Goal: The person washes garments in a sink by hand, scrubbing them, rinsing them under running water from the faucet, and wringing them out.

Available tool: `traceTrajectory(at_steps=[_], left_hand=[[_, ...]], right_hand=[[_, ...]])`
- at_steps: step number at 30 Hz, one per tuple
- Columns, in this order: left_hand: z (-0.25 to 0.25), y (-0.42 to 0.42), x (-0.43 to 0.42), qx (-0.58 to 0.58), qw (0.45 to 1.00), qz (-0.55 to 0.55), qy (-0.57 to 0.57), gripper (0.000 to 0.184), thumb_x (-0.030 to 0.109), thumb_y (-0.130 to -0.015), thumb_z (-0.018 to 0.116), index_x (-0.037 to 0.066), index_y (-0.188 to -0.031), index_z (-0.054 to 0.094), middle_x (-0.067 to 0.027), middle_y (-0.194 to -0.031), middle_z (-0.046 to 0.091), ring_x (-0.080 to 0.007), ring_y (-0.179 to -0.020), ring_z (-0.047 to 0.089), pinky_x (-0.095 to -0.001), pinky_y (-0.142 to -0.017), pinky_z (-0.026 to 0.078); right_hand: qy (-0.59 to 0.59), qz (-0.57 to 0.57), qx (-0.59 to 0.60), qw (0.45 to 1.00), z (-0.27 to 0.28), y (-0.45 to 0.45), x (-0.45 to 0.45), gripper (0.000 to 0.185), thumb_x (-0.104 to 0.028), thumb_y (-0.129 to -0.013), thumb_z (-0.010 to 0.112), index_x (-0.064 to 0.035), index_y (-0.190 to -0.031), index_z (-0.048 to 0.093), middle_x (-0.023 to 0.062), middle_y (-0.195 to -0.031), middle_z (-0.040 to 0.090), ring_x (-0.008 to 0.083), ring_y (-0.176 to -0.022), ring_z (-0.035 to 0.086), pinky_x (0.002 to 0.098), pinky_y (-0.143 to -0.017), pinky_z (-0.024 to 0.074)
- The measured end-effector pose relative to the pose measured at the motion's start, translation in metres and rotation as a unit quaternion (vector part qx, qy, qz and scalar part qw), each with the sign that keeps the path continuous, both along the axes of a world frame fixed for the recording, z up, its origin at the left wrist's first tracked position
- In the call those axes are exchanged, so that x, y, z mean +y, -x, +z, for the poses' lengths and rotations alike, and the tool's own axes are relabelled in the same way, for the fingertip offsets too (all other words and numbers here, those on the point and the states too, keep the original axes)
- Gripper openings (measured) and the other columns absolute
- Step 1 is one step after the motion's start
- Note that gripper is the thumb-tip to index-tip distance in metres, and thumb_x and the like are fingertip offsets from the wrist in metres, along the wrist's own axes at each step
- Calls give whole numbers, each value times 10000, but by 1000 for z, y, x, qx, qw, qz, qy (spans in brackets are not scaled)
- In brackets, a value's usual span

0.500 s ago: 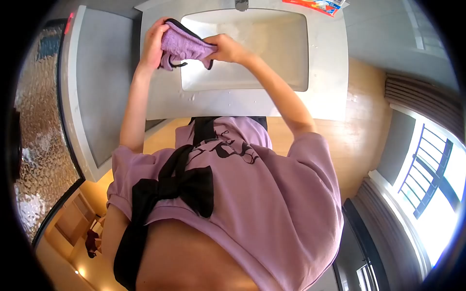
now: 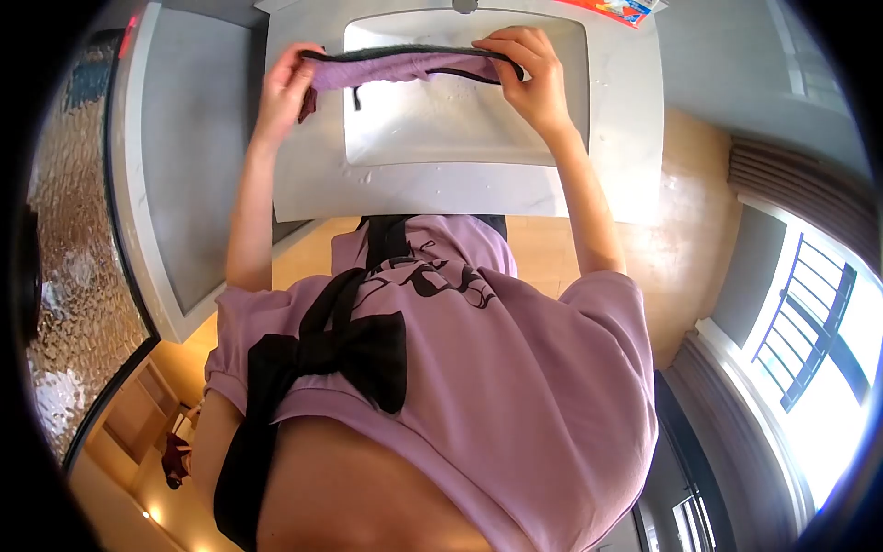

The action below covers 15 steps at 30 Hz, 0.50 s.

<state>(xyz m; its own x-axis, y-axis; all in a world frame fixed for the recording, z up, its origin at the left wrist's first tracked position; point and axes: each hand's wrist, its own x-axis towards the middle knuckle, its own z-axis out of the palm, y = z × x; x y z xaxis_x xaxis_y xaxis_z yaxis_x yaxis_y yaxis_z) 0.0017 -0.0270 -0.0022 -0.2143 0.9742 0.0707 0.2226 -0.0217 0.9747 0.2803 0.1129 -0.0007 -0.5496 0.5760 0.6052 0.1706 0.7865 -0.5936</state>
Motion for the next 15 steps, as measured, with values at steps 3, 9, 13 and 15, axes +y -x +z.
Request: traceTrajectory(at_steps=[3, 9, 13, 15], left_hand=[[-53, -8, 2, 143, 976, -113, 119, 161, 74, -835, 483, 34, -981, 537, -32, -823, 581, -95, -752, 515, -235, -702, 415], [-36, -38, 27, 97, 994, 17, 49, 178, 97, -854, 469, 17, -999, 534, -36, -876, 588, -112, -818, 519, -223, -764, 396], [-63, -40, 19, 154, 981, -78, 91, 196, 121, -814, 518, 34, -988, 541, -91, -866, 597, -164, -780, 544, -287, -722, 434], [-65, -38, 17, 101, 993, -12, 65, 198, 122, -814, 526, 26, -986, 543, -102, -859, 597, -163, -759, 540, -290, -717, 436]], right_hand=[[204, 28, -144, 968, -61, -15, 7, 229, 54, -686, 526, -39, -869, 627, 86, -819, 608, 262, -769, 570, 316, -697, 453], [138, -52, -31, 989, -34, -22, 12, 317, 98, -679, 437, -39, -903, 615, 113, -877, 612, 275, -795, 590, 293, -692, 459], [150, 10, -247, 957, -67, -43, 11, 324, 101, -670, 437, -38, -887, 633, 133, -824, 618, 274, -727, 593, 279, -674, 455], [196, -18, -182, 963, -61, -50, 6, 322, 86, -672, 442, -44, -895, 635, 137, -842, 617, 280, -734, 590, 292, -675, 456]])
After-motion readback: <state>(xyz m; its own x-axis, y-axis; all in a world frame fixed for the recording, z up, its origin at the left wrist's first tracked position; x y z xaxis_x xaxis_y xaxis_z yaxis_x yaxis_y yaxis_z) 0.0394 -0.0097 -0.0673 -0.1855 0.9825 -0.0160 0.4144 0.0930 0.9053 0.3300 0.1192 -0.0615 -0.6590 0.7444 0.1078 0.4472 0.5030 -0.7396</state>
